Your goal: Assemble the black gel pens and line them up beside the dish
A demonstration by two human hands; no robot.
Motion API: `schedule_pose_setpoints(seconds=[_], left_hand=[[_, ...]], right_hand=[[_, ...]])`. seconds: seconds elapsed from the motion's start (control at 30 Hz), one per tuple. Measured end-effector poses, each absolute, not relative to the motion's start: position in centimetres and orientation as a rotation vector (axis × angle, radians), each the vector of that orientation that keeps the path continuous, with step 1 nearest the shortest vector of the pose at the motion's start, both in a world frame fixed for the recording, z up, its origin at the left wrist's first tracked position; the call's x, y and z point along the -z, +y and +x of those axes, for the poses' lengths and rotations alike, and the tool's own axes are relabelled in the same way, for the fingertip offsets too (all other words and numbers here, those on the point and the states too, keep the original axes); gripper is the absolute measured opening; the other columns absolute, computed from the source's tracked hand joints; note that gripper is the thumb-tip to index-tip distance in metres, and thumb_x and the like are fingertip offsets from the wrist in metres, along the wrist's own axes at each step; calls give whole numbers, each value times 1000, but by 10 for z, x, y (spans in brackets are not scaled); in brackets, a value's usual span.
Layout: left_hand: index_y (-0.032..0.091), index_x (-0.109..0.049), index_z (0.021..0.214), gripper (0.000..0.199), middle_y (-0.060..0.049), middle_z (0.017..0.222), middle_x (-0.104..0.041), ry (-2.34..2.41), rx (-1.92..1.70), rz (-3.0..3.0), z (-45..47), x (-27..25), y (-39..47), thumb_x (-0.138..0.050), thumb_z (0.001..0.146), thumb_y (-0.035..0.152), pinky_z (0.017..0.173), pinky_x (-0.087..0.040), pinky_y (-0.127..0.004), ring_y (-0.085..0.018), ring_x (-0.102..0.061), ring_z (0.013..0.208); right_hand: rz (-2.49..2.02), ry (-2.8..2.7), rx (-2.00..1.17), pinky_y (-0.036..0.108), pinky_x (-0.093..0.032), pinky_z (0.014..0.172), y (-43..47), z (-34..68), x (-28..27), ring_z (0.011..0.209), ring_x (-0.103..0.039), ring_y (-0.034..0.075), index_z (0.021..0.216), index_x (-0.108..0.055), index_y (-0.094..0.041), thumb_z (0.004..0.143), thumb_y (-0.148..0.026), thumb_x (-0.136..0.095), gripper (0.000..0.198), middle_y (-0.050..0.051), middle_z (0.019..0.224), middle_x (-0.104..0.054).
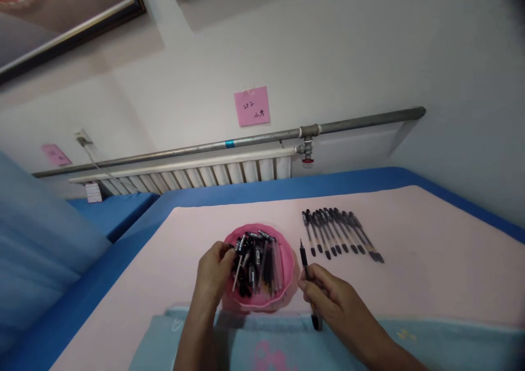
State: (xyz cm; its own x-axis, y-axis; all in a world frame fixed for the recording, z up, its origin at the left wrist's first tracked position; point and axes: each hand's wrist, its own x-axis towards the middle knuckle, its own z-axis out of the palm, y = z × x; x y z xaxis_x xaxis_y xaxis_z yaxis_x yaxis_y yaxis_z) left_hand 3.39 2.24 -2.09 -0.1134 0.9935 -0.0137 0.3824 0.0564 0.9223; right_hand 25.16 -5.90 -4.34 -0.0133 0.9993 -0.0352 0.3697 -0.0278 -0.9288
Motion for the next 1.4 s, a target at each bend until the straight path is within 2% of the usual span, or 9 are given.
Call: schedule_pose_setpoints(seconds=[0.07,0.23,0.43,0.6,0.67,0.87,1.17,1.3,1.4], left_hand=[[19,-61,62,4,1,57,-59,1677,-938,1559,35,21,21,-58,66,19,57,-32,-23,-14,-50,57],[21,-60,59,16,-1,61,-60,1709,-617,1839,44,14,14,-51,62,8,62,-31,-27,-17,-51,62],[22,-68,69,22,-11,92,-65,1944,-290,2136,51,9,5,-51,65,10,81,-31,-41,-29,-50,94],[26,-71,87,32,-11,120,-57,2052,-10,2231,48,12,5,-44,73,14,90,-25,-49,-35,-38,117],[26,-70,91,33,-11,126,-53,2072,-2,2214,48,14,8,-43,75,15,91,-25,-48,-35,-36,120],[23,-65,96,29,-11,117,-58,2088,-142,2115,51,19,18,-44,75,19,86,-33,-42,-30,-45,110],[18,-65,91,25,-13,112,-59,2121,-215,2119,50,26,24,-44,76,19,85,-33,-42,-31,-46,109],[21,-64,100,29,-9,122,-55,2116,-284,2175,54,30,28,-46,80,31,91,-30,-40,-29,-40,116],[21,-66,97,28,-8,123,-55,2158,-241,2207,59,36,30,-51,77,34,93,-28,-41,-28,-38,118]], right_hand=[[-1493,-1459,-1076,21,-31,47,-59,252,42,51,-38,10,67,-37,-23,85,-36,-43,23,-6,58,-41],[-1490,-1448,-1105,22,-31,47,-58,252,38,51,-38,10,67,-37,-23,85,-36,-43,23,-6,58,-41],[-1479,-1436,-1075,22,-31,48,-59,252,37,53,-40,11,65,-35,-23,84,-36,-45,25,-6,57,-39],[-1461,-1426,-1091,22,-32,48,-59,252,37,52,-41,11,66,-37,-23,84,-35,-44,23,-7,56,-40],[-1459,-1431,-1092,22,-31,48,-59,252,38,52,-41,10,66,-36,-23,84,-34,-44,22,-7,57,-40],[-1460,-1432,-1094,23,-30,48,-59,252,40,54,-42,11,66,-36,-23,85,-34,-43,23,-6,58,-41],[-1452,-1435,-1082,23,-32,49,-59,251,34,53,-43,11,65,-35,-23,83,-32,-43,22,-6,56,-40],[-1463,-1443,-1064,23,-32,49,-58,251,35,52,-42,11,65,-35,-22,83,-32,-44,22,-6,56,-40],[-1482,-1444,-1051,22,-31,48,-58,251,35,51,-40,10,64,-34,-22,82,-33,-44,23,-7,55,-39]])
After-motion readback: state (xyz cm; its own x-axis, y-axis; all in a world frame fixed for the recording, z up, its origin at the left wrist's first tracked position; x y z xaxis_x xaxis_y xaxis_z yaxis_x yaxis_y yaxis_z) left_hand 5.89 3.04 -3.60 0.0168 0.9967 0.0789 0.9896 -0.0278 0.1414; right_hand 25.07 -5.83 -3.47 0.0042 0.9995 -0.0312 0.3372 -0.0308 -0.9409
